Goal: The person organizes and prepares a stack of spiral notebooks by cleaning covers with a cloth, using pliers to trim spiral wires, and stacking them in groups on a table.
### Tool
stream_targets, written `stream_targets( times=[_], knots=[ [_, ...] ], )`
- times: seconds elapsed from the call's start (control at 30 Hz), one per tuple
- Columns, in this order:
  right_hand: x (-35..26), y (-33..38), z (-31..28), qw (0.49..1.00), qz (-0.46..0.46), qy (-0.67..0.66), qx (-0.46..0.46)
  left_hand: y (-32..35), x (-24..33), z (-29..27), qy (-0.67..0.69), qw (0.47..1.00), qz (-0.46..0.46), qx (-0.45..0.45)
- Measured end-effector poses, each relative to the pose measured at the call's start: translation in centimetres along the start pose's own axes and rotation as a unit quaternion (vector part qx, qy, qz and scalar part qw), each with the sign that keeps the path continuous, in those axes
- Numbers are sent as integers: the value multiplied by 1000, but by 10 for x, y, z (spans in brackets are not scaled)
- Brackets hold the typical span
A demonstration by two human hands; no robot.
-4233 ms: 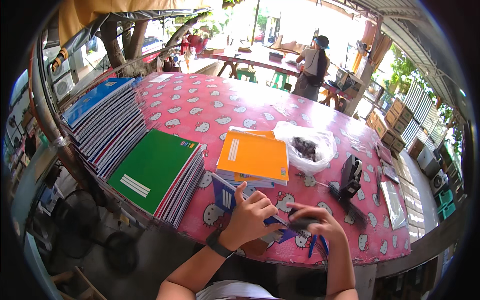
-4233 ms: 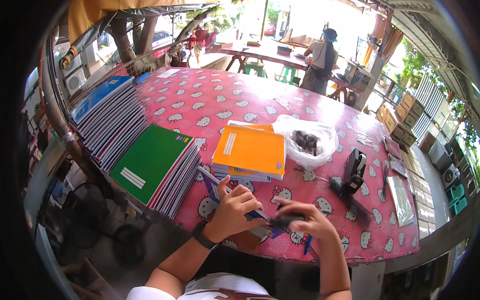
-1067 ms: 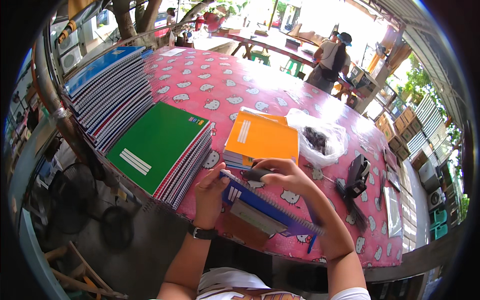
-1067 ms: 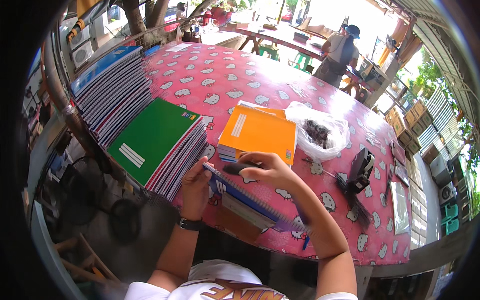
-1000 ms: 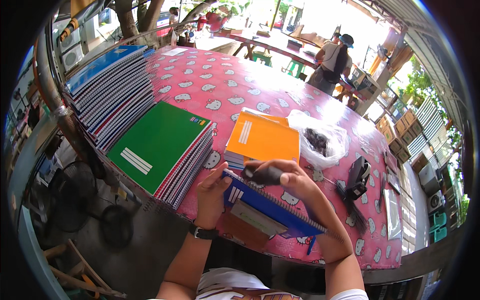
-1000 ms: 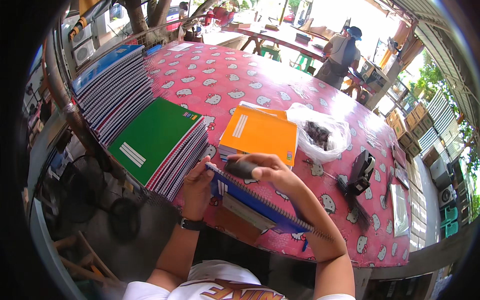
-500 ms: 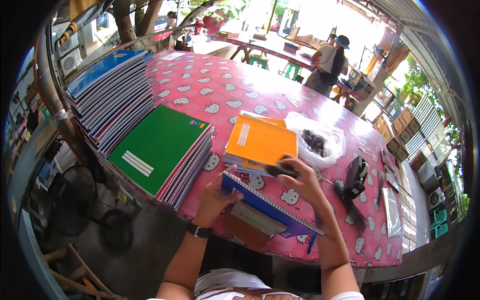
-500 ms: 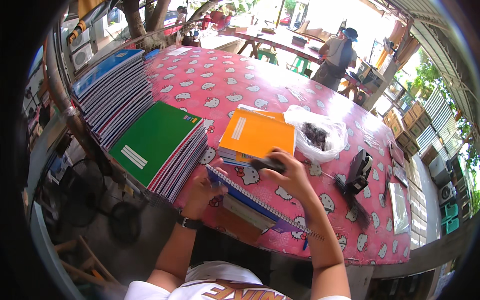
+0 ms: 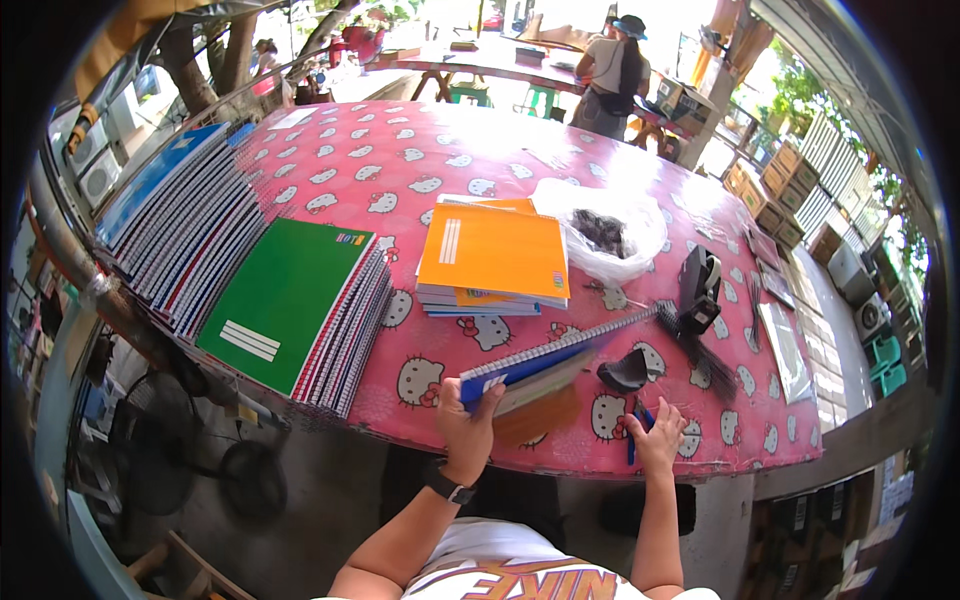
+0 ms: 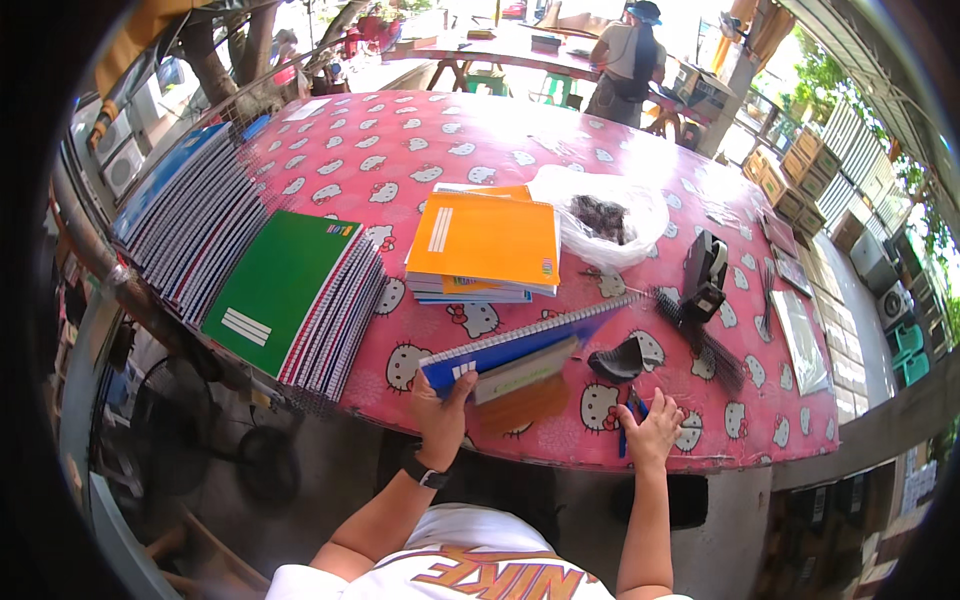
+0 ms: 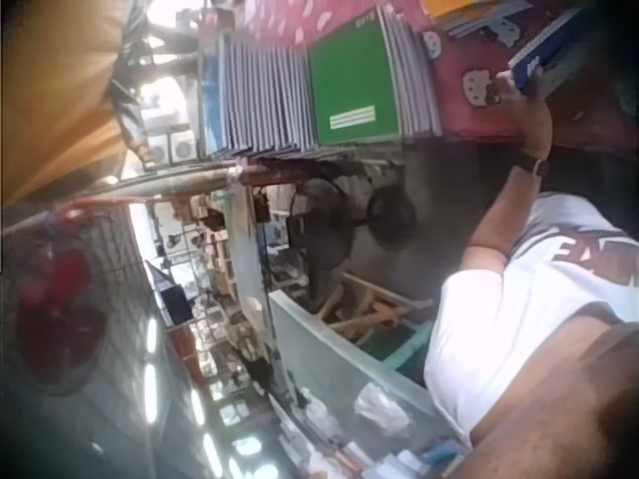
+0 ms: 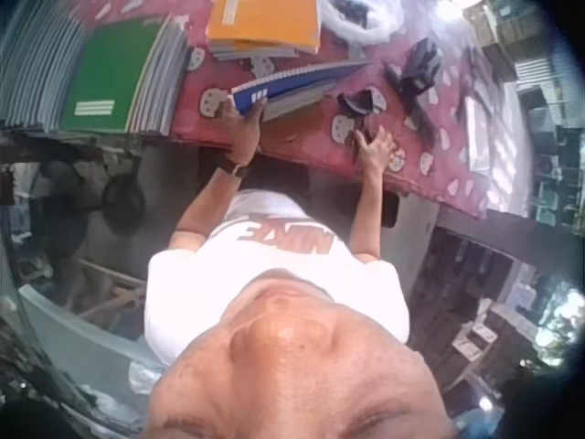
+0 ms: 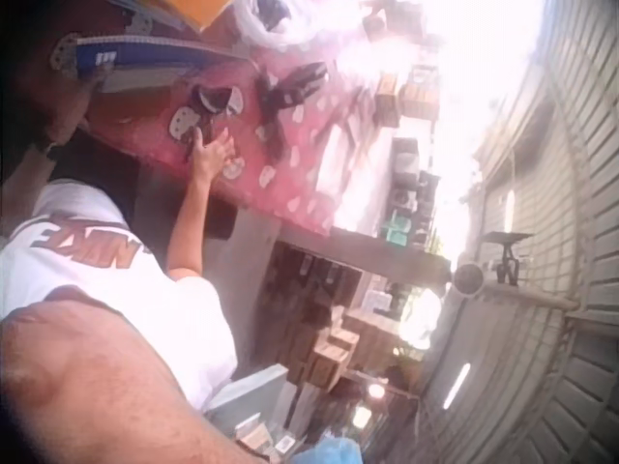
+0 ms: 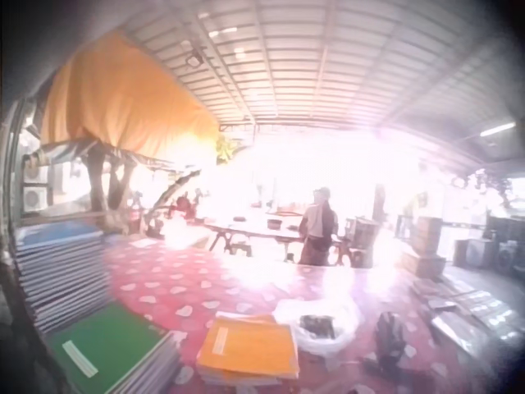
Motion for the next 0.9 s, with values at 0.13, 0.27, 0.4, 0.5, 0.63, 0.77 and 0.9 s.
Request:
stream_targets(
  times=[0.13, 0.27, 0.4, 0.5, 0.63, 0.77, 0.9],
  knots=[
    [9, 0, -5, 998, -49, -29, -1, -6, 29, 4, 8, 998, 40, -49],
    [19, -1, 5, 995, -58, -80, 27, -28, 76, -7, -80, 982, 153, -74],
    [4, 17, -7, 994, -67, -44, 77, -40, 77, -10, -114, 978, 147, -99],
    [8, 26, -24, 999, -44, 13, 11, -41, 74, -20, -103, 979, 127, -118],
    [11, 29, -29, 998, -29, -22, -59, -37, 78, -14, -84, 979, 131, -134],
    [-64, 60, -72, 875, -176, -407, -192, -35, 85, -13, -94, 974, 143, -151],
    [-158, 88, -107, 806, -374, -450, -93, -36, 81, -19, -114, 980, 102, -124]
  ],
)
Point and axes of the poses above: each hand's wrist, its own y-axis away from the middle knuckle, its own z-axis out of the palm, x = y × z, the point moved 3 cm from there along -y, towards the middle knuckle, and after that the axes turned 4 degrees about -x, right-handed, at the moved point
